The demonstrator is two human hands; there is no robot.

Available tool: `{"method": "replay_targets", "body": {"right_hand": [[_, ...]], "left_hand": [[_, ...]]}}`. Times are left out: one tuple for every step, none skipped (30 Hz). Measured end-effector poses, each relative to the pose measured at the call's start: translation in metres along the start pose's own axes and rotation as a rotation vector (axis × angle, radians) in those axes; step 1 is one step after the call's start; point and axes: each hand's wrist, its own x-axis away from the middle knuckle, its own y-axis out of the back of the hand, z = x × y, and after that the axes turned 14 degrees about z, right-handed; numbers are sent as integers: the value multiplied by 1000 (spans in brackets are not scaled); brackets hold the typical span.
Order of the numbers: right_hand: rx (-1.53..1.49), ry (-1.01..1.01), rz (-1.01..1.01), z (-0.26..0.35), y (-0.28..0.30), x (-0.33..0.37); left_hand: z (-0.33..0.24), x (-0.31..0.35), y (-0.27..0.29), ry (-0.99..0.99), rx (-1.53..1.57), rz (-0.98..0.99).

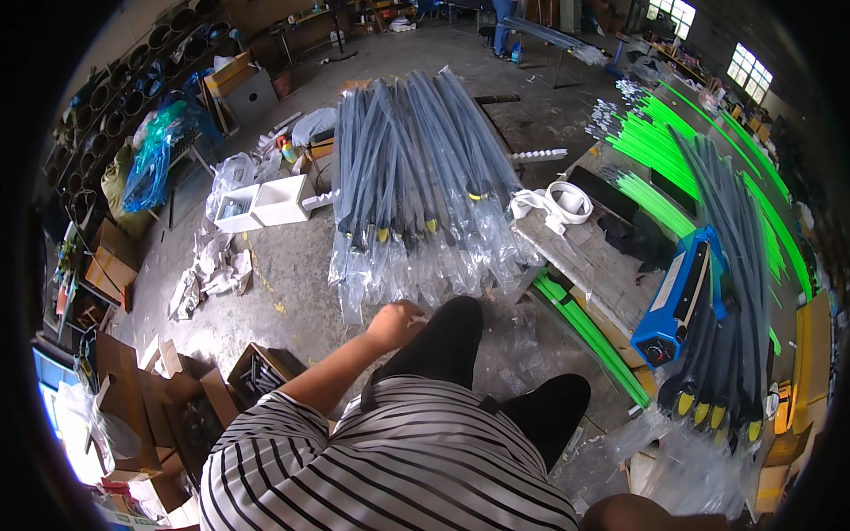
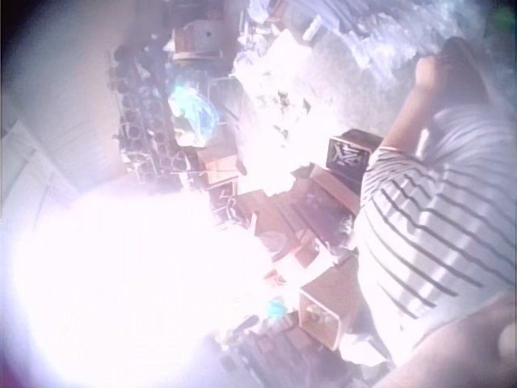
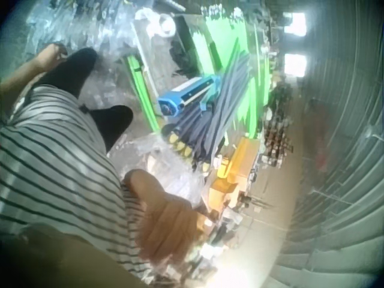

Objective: The person wraps long gray poles in clear plastic bags and seals them using a handheld heat sealer. They then use scissors to trim the excess plastic from the sealed ends. The person repeats this process for multiple poles, stacking the finished items on a table.

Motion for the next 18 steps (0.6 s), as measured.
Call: {"method": "replay_targets", "body": {"right_hand": [[5,9,-31,-2,3,9],[56,-50,-47,-6,11,26],[109,-111,-66,-13,19,45],[171,-171,-73,-20,21,66],[217,-138,-175,-35,27,91],[267,-202,-304,-45,32,97],[399,-329,-353,-49,32,106],[384,-403,-474,-57,36,123],[398,-472,-607,-61,39,142],[417,-513,-655,-65,37,161],[417,-556,-691,-71,44,168],[399,-737,-815,-73,42,147],[379,-919,-936,-76,38,125],[380,-888,-946,-84,39,130],[369,-865,-957,-91,37,138],[337,-877,-1013,-97,41,142],[355,-927,-1015,-102,47,137],[375,-977,-1018,-104,50,132]], "left_hand": [[12,-5,6,12,3,-27],[24,-14,11,64,54,-38],[39,-25,13,115,104,-48],[53,-38,13,67,160,-97],[66,-42,13,121,162,-124],[67,-63,13,134,164,-139],[68,-84,11,151,167,-157],[84,-98,2,191,180,-206],[87,-121,-6,185,197,-240],[79,-147,-8,290,304,-119],[91,-172,-19,307,356,-96],[88,-186,-20,399,449,-70],[89,-200,-17,489,466,85],[82,-214,-18,592,431,28],[80,-219,-21,709,394,-25],[81,-222,-20,731,338,-36],[81,-223,-17,753,283,-49],[82,-228,-14,775,228,-61]]}}
